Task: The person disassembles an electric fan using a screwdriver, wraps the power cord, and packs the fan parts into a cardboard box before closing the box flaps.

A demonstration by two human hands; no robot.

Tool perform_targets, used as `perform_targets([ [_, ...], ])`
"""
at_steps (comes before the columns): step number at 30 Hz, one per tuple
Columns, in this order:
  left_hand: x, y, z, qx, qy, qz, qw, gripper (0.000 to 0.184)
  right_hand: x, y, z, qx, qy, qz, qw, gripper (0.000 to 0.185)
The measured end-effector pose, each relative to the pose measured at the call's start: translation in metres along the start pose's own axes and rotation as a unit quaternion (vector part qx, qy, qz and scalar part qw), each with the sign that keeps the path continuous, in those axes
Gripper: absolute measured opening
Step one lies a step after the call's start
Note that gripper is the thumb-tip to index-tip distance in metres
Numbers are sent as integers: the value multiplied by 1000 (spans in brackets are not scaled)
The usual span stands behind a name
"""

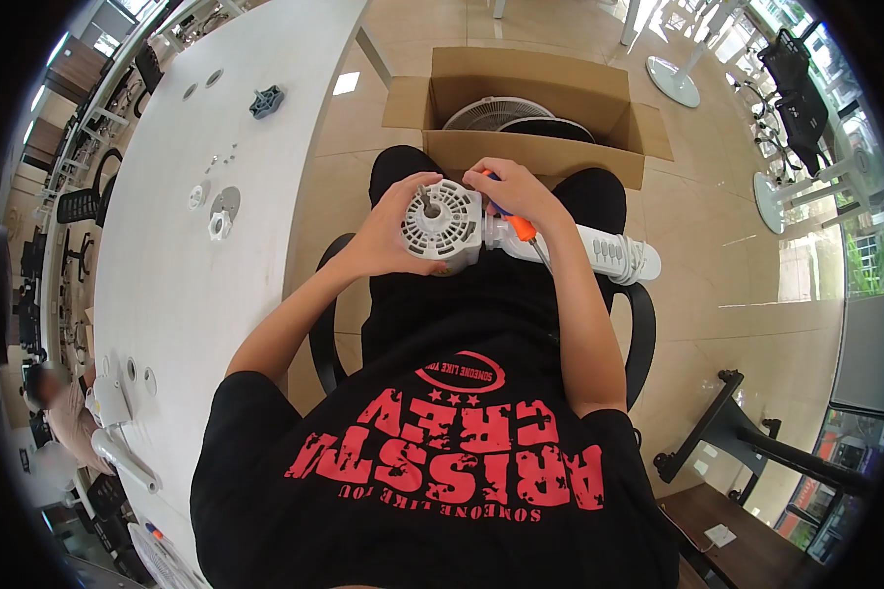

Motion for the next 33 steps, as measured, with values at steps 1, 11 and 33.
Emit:
perform_targets([
  [1, -1, 0, 0, 0, -13, 19, 1000, 111, 0, 0, 0, 1, 1, -6, 1000, 28],
  [11, 2, 1, 3, -4, -10, 30, 1000, 113, -3, 1, 1, 3, 3, -20, 1000, 27],
  [33, 14, 4, -5, 57, -60, -13, 997, 124, 64, -18, 19, -158, -160, -271, 936, 26],
])
Point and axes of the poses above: each hand's wrist, its own z-axis away from the middle knuckle, its own y-axis out of the palm, x = y × z, the point moved 3 cm from there along -z, towards the middle knuckle, and after that the axes turned 2 degrees about -x, right-handed, at the moved point
